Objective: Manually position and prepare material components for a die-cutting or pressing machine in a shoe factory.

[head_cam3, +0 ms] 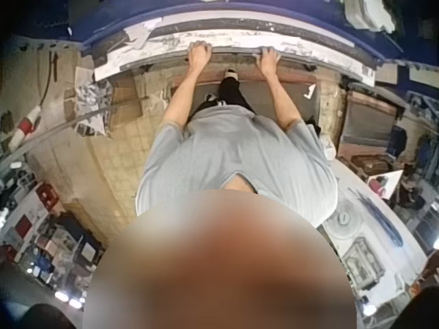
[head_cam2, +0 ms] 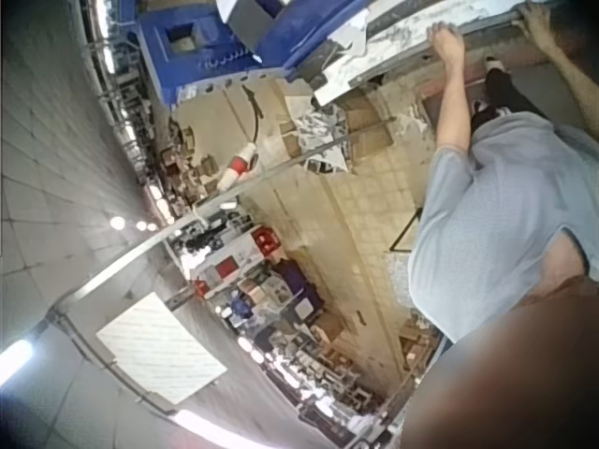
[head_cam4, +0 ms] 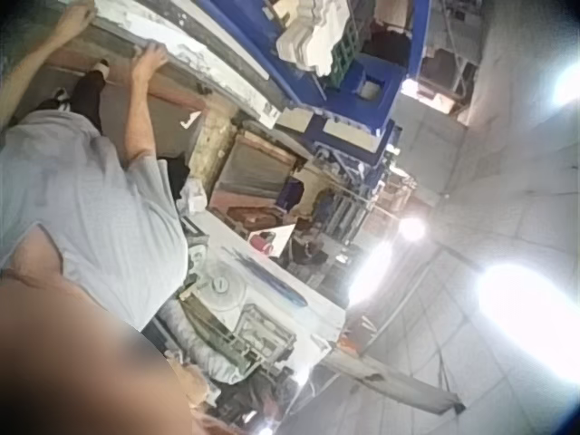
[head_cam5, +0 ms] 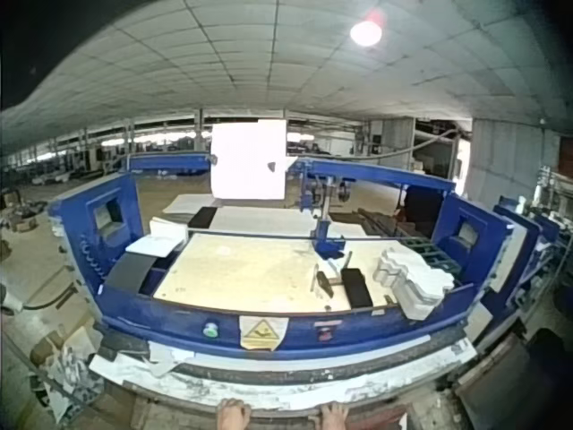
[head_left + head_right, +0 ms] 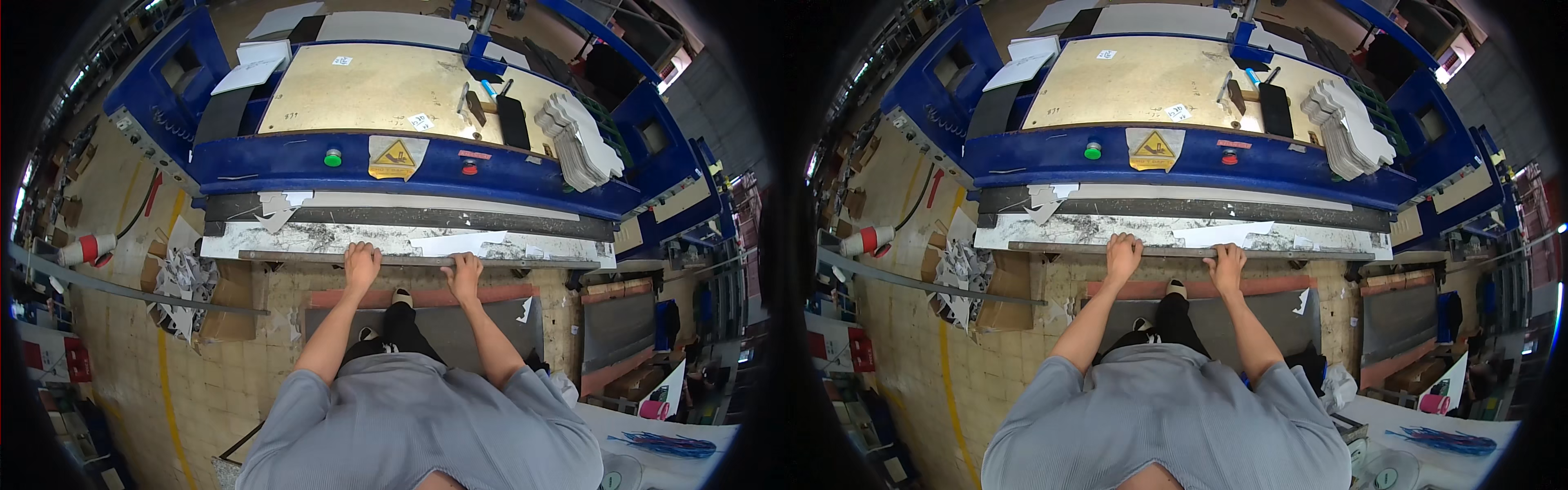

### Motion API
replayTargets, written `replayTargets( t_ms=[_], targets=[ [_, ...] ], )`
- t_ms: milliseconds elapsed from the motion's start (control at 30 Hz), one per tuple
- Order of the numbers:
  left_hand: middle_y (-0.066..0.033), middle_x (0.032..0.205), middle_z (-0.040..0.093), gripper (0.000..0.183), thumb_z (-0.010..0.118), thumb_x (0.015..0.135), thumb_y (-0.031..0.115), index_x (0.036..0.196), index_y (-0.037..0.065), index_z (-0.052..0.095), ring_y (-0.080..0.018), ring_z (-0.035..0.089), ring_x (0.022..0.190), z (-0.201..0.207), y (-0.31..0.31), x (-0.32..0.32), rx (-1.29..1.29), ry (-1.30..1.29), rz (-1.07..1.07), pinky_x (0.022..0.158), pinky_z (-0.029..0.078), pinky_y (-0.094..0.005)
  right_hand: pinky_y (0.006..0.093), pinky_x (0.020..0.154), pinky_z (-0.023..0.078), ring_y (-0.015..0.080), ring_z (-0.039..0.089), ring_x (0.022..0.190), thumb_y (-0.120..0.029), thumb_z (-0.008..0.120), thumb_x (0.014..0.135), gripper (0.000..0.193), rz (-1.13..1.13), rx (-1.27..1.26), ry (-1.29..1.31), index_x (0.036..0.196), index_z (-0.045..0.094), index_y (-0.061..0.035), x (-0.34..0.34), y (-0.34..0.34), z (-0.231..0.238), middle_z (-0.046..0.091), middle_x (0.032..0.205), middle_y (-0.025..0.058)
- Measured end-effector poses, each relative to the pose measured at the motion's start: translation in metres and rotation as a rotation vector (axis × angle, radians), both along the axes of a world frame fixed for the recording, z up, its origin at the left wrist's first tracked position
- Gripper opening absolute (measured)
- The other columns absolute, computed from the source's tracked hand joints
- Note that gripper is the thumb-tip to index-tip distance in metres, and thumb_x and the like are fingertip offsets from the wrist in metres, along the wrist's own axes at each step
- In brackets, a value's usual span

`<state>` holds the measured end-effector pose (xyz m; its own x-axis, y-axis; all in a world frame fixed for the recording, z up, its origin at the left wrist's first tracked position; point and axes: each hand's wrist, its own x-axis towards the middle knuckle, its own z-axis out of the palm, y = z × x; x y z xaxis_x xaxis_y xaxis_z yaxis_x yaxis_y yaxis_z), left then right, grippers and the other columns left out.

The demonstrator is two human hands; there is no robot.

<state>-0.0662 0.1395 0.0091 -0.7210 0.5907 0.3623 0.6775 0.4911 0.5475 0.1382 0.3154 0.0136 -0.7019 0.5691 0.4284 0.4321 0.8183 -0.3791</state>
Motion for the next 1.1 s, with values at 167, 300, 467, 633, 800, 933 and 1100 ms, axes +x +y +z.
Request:
replayTargets(
  t_ms=[167,300,467,633,800,933,1100],
  targets=[
    [-0.0145,0.080,0.058,0.021,0.058,0.083,0.019,0.071,0.002,0.058,-0.0346,0.052,0.085,-0.004,-0.002,0.001,0.007,0.006,0.000,0.079,0.041,-0.0457,0.0453,0.092,0.031,0.0305,0.047,0.096,-0.020,0.074,0.072,0.032,-0.035,0.010,-0.021,0.099,0.060,-0.0076,-0.001,-0.002,-0.001,0.051,0.095,0.0126],
    [-0.0137,0.082,0.059,0.019,0.058,0.081,0.019,0.075,0.001,0.061,-0.0328,0.053,0.088,-0.007,-0.004,0.002,-0.033,-0.009,-0.008,0.080,0.041,-0.0448,0.0454,0.092,0.031,0.0305,0.046,0.095,-0.020,0.074,0.072,0.032,-0.031,-0.008,-0.024,0.098,0.061,-0.0072,0.000,-0.002,-0.003,0.050,0.094,0.0125],
    [-0.0129,0.082,0.059,0.016,0.059,0.080,0.018,0.075,0.002,0.061,-0.0322,0.053,0.087,-0.004,-0.005,0.005,-0.042,-0.017,0.020,0.078,0.041,-0.0448,0.0450,0.090,0.031,0.0304,0.046,0.094,-0.020,0.074,0.072,0.031,-0.020,-0.039,-0.010,0.097,0.061,-0.0074,0.001,-0.002,-0.004,0.049,0.093,0.0118],
    [-0.0111,0.080,0.059,0.015,0.060,0.079,0.018,0.073,0.004,0.060,-0.0314,0.053,0.085,-0.004,-0.023,0.019,-0.093,-0.093,-0.023,0.078,0.041,-0.0438,0.0464,0.088,0.031,0.0314,0.046,0.095,-0.024,0.075,0.072,0.035,0.042,-0.042,-0.142,0.099,0.059,-0.0079,0.022,-0.008,-0.001,0.050,0.097,0.0120],
    [-0.0106,0.075,0.062,0.020,0.062,0.079,0.020,0.068,0.003,0.062,-0.0314,0.056,0.080,0.008,-0.054,0.024,-0.118,-0.274,-0.114,0.074,0.044,-0.0435,0.0472,0.087,0.036,0.0348,0.047,0.100,-0.034,0.071,0.076,0.035,0.167,-0.257,-0.433,0.097,0.062,-0.0076,0.043,-0.011,0.029,0.053,0.101,0.0138],
    [-0.0178,0.063,0.059,0.028,0.061,0.083,0.031,0.073,0.006,0.067,-0.0346,0.060,0.061,0.028,-0.057,-0.043,-0.226,-0.755,-0.162,0.060,0.048,-0.0410,0.0404,0.086,0.046,0.0363,0.054,0.105,-0.035,0.067,0.081,0.036,0.336,-0.667,-1.127,0.102,0.066,-0.0070,-0.009,0.009,0.087,0.060,0.105,0.0169],
    [-0.0141,0.080,0.058,0.022,0.059,0.087,0.026,0.085,0.004,0.063,-0.0314,0.056,0.073,0.011,-0.006,-0.145,0.019,-0.178,0.125,0.067,0.043,-0.0417,0.0452,0.091,0.042,0.0377,0.048,0.109,-0.030,0.073,0.075,0.049,0.376,-0.384,-0.250,0.111,0.056,-0.0023,-0.132,-0.016,0.073,0.049,0.119,0.0200]
  ],
)
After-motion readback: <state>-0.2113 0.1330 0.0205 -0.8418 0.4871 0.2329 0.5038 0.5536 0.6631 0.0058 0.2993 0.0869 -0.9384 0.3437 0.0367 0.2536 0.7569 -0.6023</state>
